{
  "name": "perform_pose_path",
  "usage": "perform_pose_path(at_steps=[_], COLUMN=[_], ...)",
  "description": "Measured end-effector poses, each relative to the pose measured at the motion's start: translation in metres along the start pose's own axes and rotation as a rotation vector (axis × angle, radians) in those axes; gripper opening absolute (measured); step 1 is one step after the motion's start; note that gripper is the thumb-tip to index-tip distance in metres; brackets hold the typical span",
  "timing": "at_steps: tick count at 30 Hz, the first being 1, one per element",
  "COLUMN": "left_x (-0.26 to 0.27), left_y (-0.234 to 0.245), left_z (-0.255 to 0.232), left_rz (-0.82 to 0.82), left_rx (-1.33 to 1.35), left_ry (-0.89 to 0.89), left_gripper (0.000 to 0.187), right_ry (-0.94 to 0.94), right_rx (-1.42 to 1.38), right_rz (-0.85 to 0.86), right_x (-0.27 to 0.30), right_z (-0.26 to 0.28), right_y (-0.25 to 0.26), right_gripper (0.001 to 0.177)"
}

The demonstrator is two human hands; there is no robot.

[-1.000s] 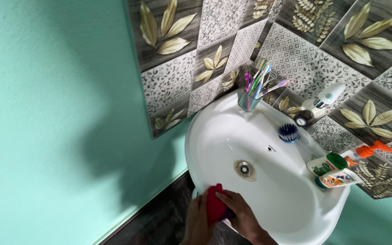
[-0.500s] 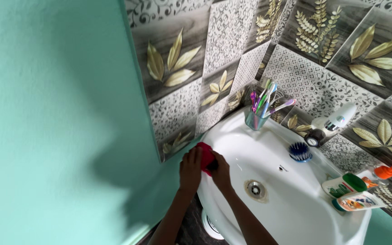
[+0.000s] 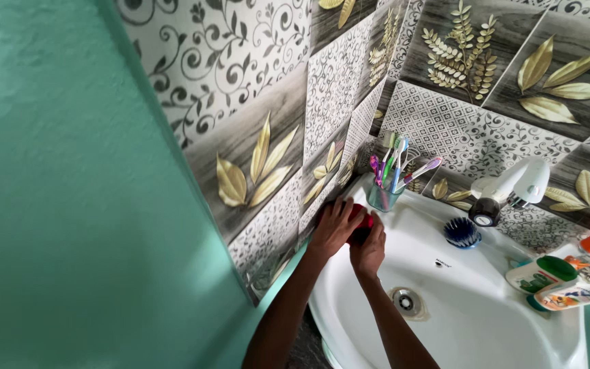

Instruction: The person cleans a wall by hand using a damp red cloth, wiping different sections of the tiled surface near a sink.

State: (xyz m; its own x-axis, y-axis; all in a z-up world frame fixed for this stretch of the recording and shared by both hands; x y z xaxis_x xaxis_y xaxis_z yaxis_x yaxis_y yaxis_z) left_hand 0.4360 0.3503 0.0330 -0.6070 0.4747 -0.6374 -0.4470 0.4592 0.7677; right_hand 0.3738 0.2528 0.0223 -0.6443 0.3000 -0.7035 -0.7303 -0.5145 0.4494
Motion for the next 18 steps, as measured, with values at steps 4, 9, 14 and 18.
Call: perform_pose_path(at_steps=[4,9,14,18], left_x=[-0.007,0.010,0.031,0.055], left_y=[-0.030,-0.038,-0.028,-0.025], left_z=[0.013,0.010,0.012,0.013], left_rz=[0.067,0.078,0.094,0.107], left_rx=[0.129,0.147,0.129,0.131], left_ry=[0.110,0.219,0.222,0.305], left_gripper=[0.056,0.062,0.061,0.059], right_ry=[0.009,0.053,0.043,0.080], right_rx=[0.135,0.090,0.033,-0.033], right_rz=[0.051,0.188,0.245,0.318], right_x=[-0.010,-0.019,-0.009,0.004], right_z=[0.002,-0.009,0.001,0.010], right_y=[-0.017,-0.017,-0.012,-0.006], right_gripper=[0.067,0.069,0.071,0.065])
Point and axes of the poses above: each hand's wrist, its own x-axis away from the middle knuckle, its own y-axis out of the back of the hand, z = x × y, the point moved 4 cm from there along -x, towards the middle knuckle, and after that the axes turned 8 degrees about y, right-handed, at the moved point
